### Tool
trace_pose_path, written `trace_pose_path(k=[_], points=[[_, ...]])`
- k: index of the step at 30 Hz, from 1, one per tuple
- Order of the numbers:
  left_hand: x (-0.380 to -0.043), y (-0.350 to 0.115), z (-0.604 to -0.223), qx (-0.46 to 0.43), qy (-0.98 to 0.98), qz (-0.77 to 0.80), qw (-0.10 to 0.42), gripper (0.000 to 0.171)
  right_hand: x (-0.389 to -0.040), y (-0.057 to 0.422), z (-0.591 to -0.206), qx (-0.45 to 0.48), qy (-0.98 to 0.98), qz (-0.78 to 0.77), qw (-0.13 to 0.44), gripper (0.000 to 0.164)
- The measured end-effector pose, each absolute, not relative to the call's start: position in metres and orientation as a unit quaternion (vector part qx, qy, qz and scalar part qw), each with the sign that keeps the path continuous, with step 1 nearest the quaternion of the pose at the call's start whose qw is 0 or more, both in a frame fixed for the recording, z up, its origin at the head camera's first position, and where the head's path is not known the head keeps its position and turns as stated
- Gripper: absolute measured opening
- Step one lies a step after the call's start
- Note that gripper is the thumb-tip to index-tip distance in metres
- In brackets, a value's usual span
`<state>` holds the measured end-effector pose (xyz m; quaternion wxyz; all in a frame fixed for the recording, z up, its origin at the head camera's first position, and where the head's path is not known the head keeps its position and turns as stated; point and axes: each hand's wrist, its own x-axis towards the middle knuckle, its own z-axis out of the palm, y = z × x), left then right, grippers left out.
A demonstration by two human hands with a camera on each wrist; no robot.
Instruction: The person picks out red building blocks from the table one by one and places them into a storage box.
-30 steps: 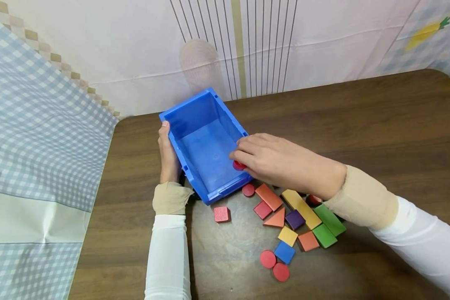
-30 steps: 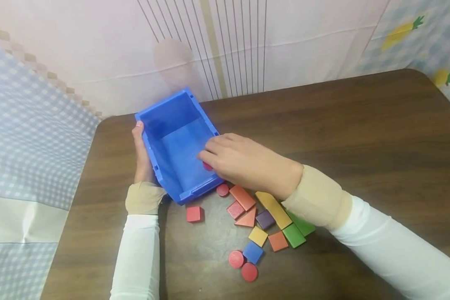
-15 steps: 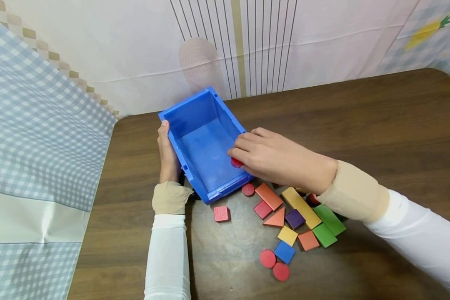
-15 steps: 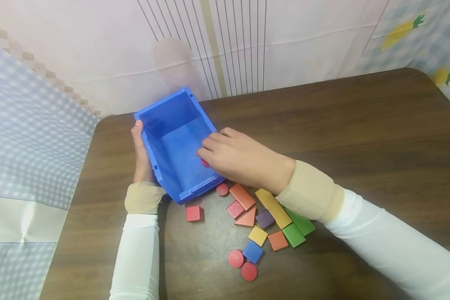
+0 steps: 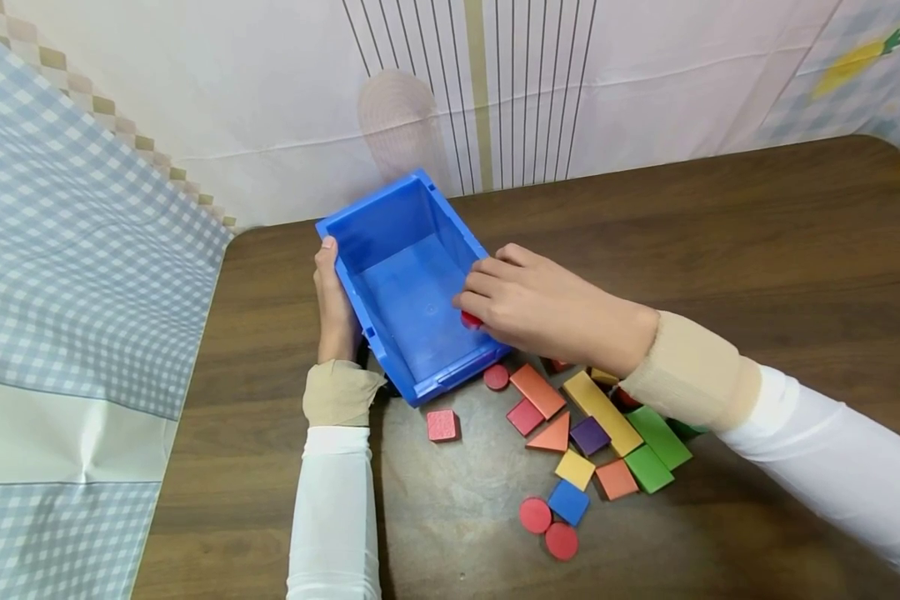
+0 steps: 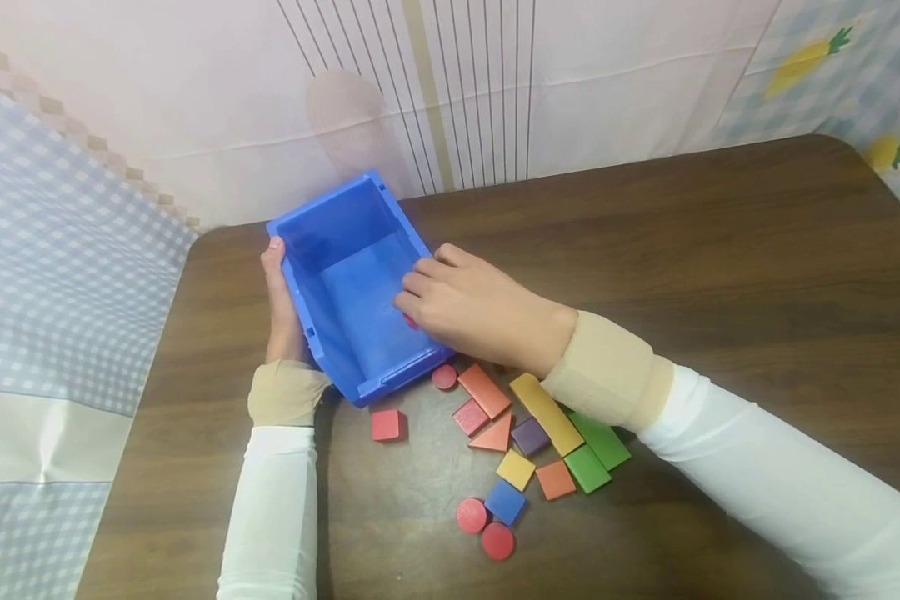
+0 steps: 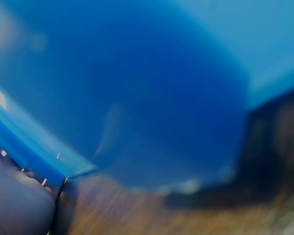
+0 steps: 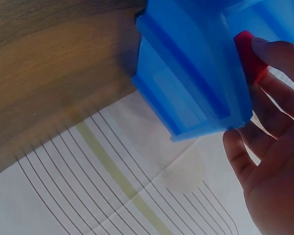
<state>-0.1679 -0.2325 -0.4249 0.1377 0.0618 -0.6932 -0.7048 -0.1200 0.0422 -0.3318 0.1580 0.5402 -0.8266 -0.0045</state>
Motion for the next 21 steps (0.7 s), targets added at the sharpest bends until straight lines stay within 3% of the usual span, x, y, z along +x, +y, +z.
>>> trace_pose_path(k=[21], points=[[-0.169,-0.235,-0.426,0.065,-0.701,-0.697,0.134,0.06,-0.129,0.038,-0.355,0.546,-0.825,-0.002,0.149,0.016]])
